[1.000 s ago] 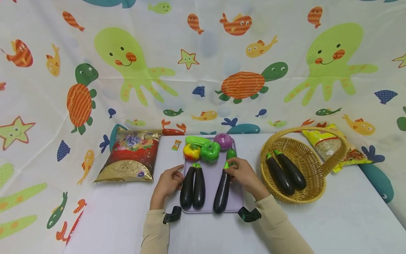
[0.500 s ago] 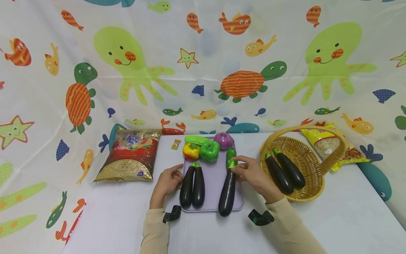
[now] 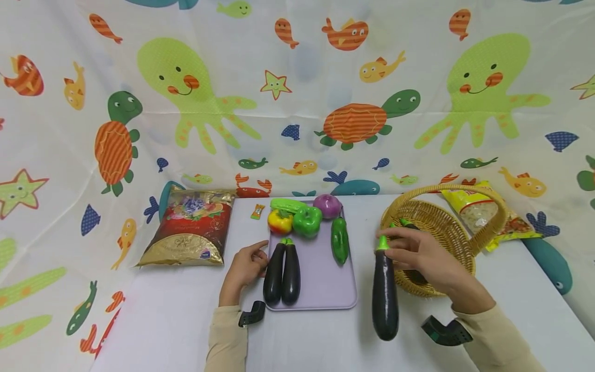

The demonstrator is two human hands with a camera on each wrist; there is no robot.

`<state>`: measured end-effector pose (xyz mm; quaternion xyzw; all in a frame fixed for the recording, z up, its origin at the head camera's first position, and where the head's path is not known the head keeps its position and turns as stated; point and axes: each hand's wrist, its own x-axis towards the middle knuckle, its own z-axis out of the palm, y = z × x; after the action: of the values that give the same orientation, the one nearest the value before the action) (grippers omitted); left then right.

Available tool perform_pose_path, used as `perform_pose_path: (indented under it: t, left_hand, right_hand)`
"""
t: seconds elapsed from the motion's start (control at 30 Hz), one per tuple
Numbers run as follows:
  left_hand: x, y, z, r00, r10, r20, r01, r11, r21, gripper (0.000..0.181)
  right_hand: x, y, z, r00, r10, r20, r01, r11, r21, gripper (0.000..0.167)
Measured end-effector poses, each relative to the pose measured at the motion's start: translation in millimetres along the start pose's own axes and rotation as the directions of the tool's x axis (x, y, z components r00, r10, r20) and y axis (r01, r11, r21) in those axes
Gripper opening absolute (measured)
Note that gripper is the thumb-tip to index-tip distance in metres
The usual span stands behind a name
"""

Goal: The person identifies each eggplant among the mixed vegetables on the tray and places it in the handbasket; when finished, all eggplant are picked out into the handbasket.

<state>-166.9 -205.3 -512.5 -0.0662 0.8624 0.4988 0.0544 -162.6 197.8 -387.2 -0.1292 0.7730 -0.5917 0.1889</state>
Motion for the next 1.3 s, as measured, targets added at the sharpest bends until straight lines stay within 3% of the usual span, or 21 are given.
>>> perform_pose_path:
  t: [0.23,0.43,0.6,0.73,1.0,1.3]
  left_hand:
    - [-0.8,0.6,-0.7,1.0,0.002,0.002,-0.002,1.0,-0.011,0.052]
    - [-0.3,0.3,-3.3,1.0,0.007,-0.005,-0.007,1.0,0.019,0.052]
    - [-0.5,1.5,-3.7,1.0,0.009,0.001,-0.009,1.0,0.014,0.052]
    - [-0.7,2.2,-2.5,1.0,0.012,0.003,-0.012,1.0,0.011,0.053]
    - [-0.8,1.6,-2.0,1.0,0.004,-0.003,-0.004,1.0,-0.004,0.052]
    - [-0.7,0.4,0.0,1.0,-0.006,0.002,0.006,1.0,-0.005,0.052]
  right_hand:
    - [-17.1,5,-54,0.999,-0.02,-0.035,0.019,1.0,-0.019,0.03]
    - [-7.1,9,-82,0.999,0.027,-0.031,-0.029,0.998,-0.062,0.031]
    - [15.3,9,-89,0.992,0.106,-0.066,-0.116,0.979,-0.168,0.049]
    - [34.5,11,-93,0.986,0.151,-0.075,-0.163,0.966,-0.199,0.05]
    - [65.3,23,-95,0.974,0.221,0.042,-0.215,0.969,-0.119,0.038]
    - [77.6,33,-94,0.964,0.243,0.105,-0.229,0.965,-0.129,0.033]
